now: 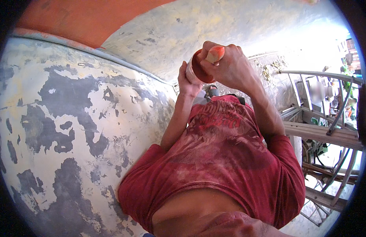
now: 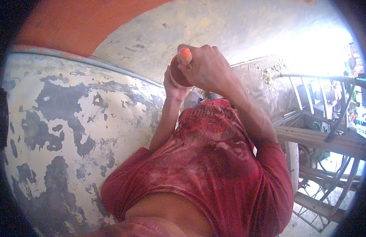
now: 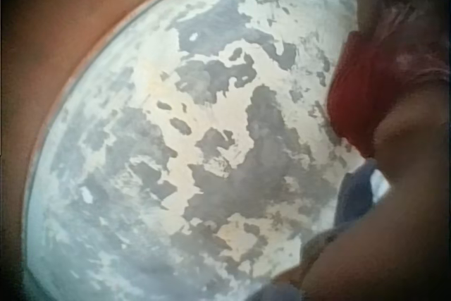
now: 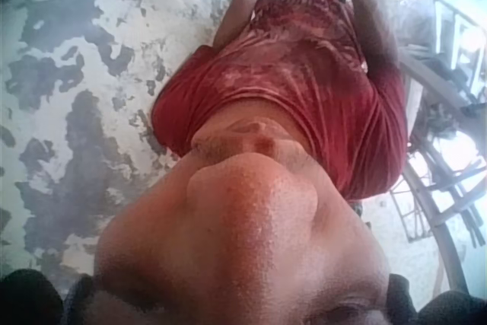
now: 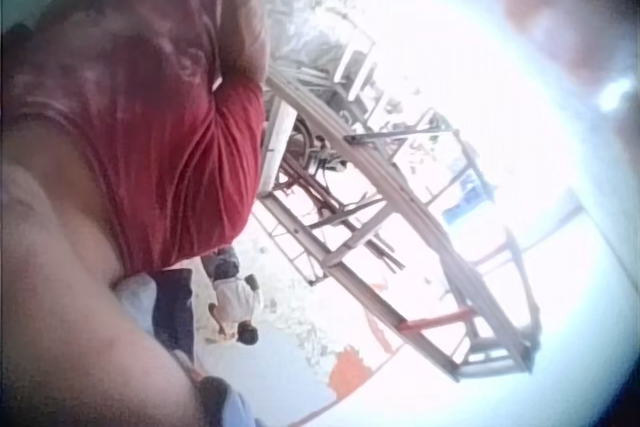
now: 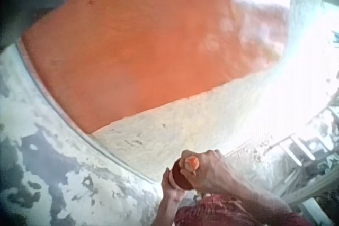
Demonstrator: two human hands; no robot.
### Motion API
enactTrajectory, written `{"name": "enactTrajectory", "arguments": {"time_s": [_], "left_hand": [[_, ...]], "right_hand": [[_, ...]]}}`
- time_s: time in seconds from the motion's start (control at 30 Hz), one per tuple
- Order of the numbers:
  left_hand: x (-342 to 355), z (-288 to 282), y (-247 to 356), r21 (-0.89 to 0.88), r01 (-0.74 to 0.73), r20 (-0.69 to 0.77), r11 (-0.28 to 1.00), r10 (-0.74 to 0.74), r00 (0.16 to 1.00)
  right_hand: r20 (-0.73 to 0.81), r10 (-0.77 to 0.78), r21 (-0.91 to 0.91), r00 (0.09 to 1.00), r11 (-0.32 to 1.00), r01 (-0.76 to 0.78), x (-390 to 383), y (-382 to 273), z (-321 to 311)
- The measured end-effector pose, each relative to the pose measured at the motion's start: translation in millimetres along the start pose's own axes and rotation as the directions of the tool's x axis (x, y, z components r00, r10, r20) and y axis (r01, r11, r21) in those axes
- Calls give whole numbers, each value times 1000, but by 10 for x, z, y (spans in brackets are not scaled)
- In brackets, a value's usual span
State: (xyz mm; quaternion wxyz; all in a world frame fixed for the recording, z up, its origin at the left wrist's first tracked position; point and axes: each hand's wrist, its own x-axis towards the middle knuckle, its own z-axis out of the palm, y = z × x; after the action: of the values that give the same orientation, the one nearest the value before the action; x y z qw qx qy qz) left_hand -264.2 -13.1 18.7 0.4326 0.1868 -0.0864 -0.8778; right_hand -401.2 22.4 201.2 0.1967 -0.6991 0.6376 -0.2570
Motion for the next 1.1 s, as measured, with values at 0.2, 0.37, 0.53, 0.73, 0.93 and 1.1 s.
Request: {"name": "enactTrajectory", "arguments": {"time_s": [0.2,0.37,0.53,0.73,0.93,1.1], "left_hand": [[48,-37,-7,-54,12,36,998,-10,999],[57,-95,-2,-52,50,68,997,-47,997],[49,-119,21,3,44,66,999,-44,997],[69,-53,37,72,-1,41,997,-2,999],[61,-29,25,68,0,26,998,-2,1000],[58,-51,57,82,17,80,996,-24,997]], "right_hand": [[-99,12,137,995,991,2,-41,28,-86],[-50,-28,226,998,973,39,-119,142,-151],[-215,-429,-38,877,901,431,-163,262,-13],[-289,-367,-55,884,928,367,-234,281,148],[-448,-318,-11,836,937,350,-257,231,211],[-484,-149,197,862,941,274,-292,224,226]]}}
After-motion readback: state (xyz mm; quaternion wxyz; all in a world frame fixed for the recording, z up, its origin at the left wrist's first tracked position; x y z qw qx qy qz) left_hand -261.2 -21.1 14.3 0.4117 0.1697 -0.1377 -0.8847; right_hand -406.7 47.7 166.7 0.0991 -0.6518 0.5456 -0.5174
